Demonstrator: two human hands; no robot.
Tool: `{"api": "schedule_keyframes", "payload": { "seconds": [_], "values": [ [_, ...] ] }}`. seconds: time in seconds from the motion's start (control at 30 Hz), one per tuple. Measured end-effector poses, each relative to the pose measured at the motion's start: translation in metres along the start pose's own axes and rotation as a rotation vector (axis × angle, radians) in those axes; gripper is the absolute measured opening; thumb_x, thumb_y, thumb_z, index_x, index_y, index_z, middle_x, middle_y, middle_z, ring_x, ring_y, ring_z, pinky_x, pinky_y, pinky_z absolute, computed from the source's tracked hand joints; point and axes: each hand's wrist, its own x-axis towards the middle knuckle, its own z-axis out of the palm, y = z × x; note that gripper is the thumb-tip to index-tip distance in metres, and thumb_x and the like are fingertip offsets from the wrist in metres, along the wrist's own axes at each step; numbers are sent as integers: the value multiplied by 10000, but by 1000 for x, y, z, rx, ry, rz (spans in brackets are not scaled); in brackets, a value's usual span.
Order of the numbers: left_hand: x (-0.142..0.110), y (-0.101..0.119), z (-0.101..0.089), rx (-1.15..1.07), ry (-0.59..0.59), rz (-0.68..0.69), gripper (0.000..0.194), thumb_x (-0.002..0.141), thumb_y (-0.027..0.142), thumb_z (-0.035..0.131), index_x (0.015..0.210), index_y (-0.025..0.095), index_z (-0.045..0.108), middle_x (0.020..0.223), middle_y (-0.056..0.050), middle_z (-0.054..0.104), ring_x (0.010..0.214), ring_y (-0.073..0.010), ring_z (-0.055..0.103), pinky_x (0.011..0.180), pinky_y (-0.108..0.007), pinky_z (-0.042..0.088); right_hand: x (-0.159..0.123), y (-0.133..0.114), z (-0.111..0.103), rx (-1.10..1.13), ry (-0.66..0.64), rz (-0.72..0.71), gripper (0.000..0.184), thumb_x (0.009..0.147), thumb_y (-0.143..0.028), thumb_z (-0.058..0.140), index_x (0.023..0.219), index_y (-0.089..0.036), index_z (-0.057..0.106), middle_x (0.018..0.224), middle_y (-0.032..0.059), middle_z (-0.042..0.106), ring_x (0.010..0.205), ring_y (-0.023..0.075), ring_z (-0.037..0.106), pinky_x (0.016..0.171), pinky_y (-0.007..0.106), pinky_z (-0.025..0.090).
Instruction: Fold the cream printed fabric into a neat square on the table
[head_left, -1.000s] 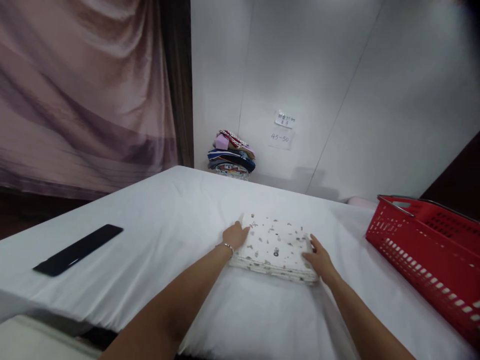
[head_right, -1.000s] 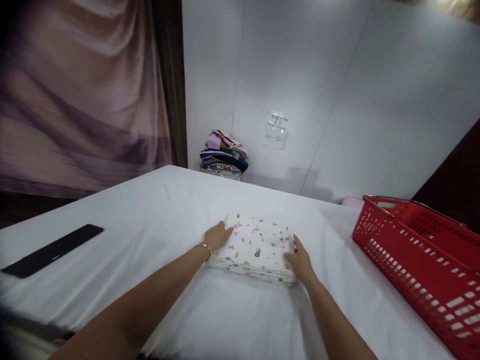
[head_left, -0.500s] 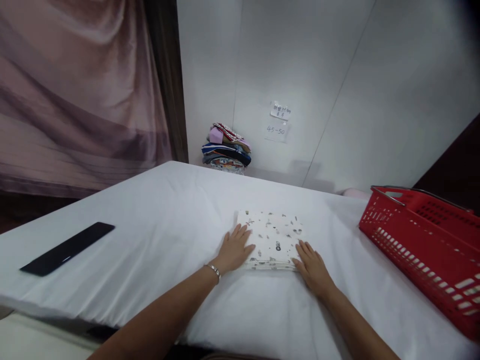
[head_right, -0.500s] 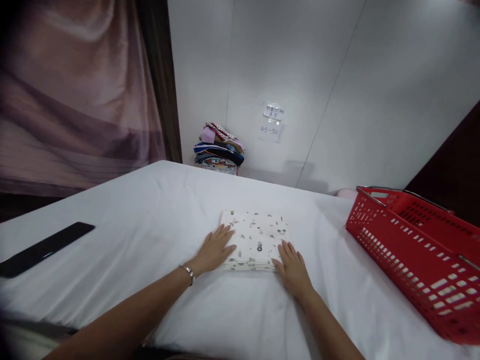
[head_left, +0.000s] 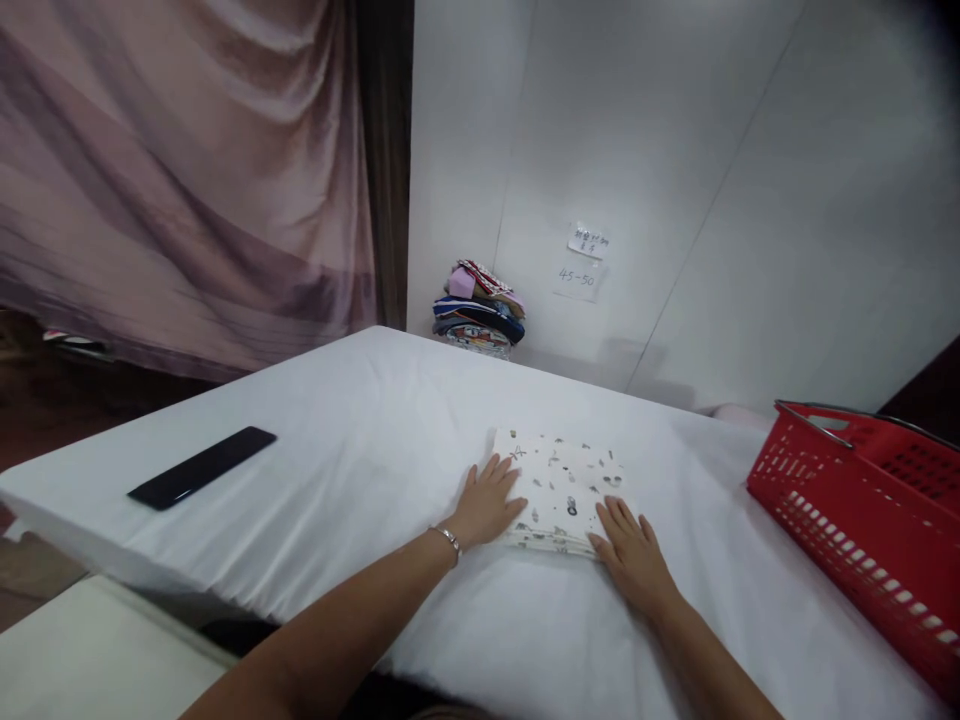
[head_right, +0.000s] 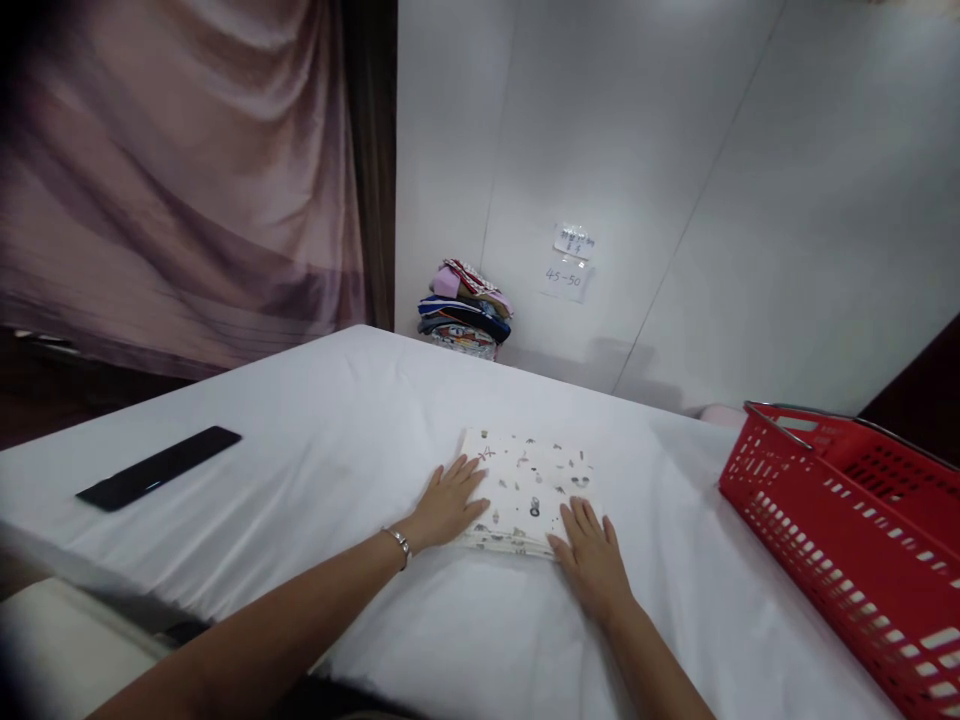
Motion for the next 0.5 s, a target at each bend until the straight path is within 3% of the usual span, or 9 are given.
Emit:
{"api": "schedule_keyframes", "payload": {
  "seconds": [0.1, 0.17, 0.33, 0.4, 0.5],
  "values": [
    [2, -1, -5, -39, -43, -2, 583, 856, 569, 275, 1352, 266, 322, 1490, -28, 190, 1378, -247, 66, 1076, -551, 120, 0, 5, 4, 26, -66, 11, 594, 900, -512, 225, 1394, -192, 305, 1482, 51, 190, 1369, 210, 107, 1090, 463, 102],
    [12, 0, -13, -70, -66, -14, 634, 848, 609, 233, 1364, 246, 304, 1498, -41, 155, 1379, -248, 54, 1079, -540, 122, 8, 3, -4, 42, -43, -2, 585, 901, -514, 220, 1392, -207, 308, 1484, 51, 185, 1370, 215, 101, 1086, 475, 103],
    [62, 7, -29, -5, 12, -49, 646, 858, 578, 218, 1369, 190, 297, 1501, -67, 136, 1379, -240, 53, 1091, -508, 103, 66, -23, -38, 42, 124, -75, 599, 905, -508, 238, 1398, -171, 294, 1494, 77, 149, 1374, 218, 63, 1089, 444, 98],
    [79, 5, -23, 47, 17, -76, 651, 848, 566, 268, 1362, 169, 315, 1495, -81, 159, 1376, -250, 76, 1093, -501, 98, 93, -28, -40, 29, 130, -48, 609, 906, -507, 247, 1396, -149, 294, 1491, 92, 157, 1373, 225, 77, 1085, 440, 109],
    [88, -6, -4, 95, 26, -111, 651, 839, 558, 289, 1361, 170, 321, 1485, -84, 199, 1371, -261, 99, 1087, -505, 114, 120, -20, -25, -3, 79, 63, 607, 909, -491, 256, 1401, -136, 275, 1490, 101, 160, 1370, 236, 85, 1075, 464, 115]
  ]
}}
